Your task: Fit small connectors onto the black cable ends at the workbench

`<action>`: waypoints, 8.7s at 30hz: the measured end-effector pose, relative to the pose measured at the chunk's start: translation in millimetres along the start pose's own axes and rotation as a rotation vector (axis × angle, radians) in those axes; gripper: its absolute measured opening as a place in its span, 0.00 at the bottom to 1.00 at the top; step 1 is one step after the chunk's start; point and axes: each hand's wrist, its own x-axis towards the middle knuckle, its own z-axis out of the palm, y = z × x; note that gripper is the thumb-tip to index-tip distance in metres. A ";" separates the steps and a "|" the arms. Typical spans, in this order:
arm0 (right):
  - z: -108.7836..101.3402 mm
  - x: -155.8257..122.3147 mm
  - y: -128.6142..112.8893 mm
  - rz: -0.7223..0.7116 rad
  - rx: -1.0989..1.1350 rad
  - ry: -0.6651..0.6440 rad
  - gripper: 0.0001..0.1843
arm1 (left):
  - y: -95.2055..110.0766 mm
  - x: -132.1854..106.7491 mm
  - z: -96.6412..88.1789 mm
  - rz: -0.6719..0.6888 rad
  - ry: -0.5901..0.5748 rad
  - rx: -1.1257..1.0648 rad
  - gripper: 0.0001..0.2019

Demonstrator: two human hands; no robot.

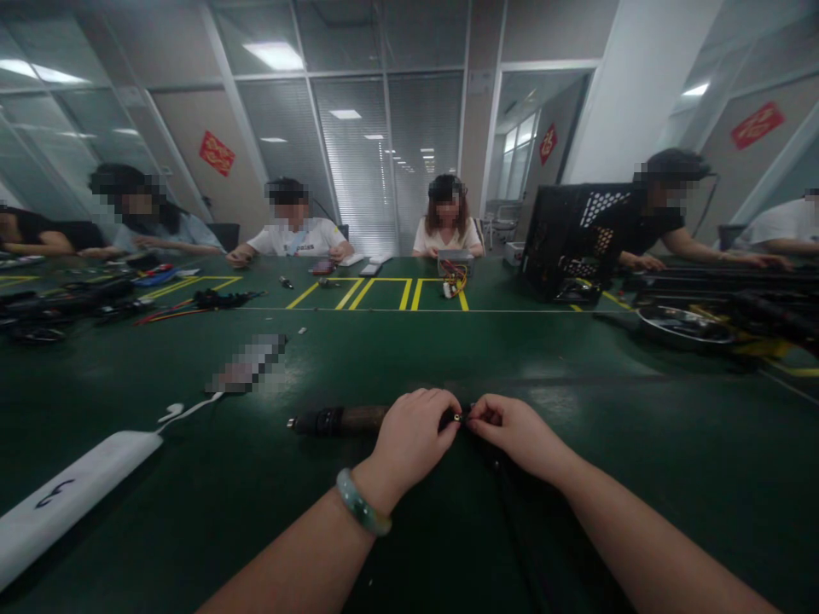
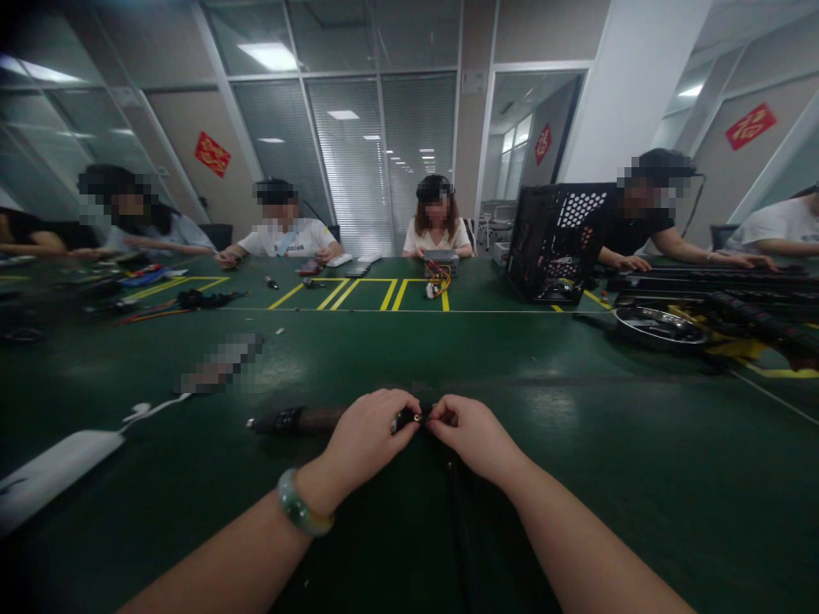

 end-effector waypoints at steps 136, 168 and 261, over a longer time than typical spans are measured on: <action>1.2 -1.3 -3.2 -0.002 0.039 -0.024 0.10 | -1.0 1.9 -0.8 0.057 -0.043 0.015 0.06; -3.0 -5.3 -5.6 -0.060 -0.098 -0.057 0.08 | 2.2 1.8 -3.5 0.048 -0.035 0.005 0.04; 1.8 -0.3 3.8 -0.001 -0.004 -0.021 0.10 | -1.7 1.4 2.4 0.031 -0.010 -0.006 0.05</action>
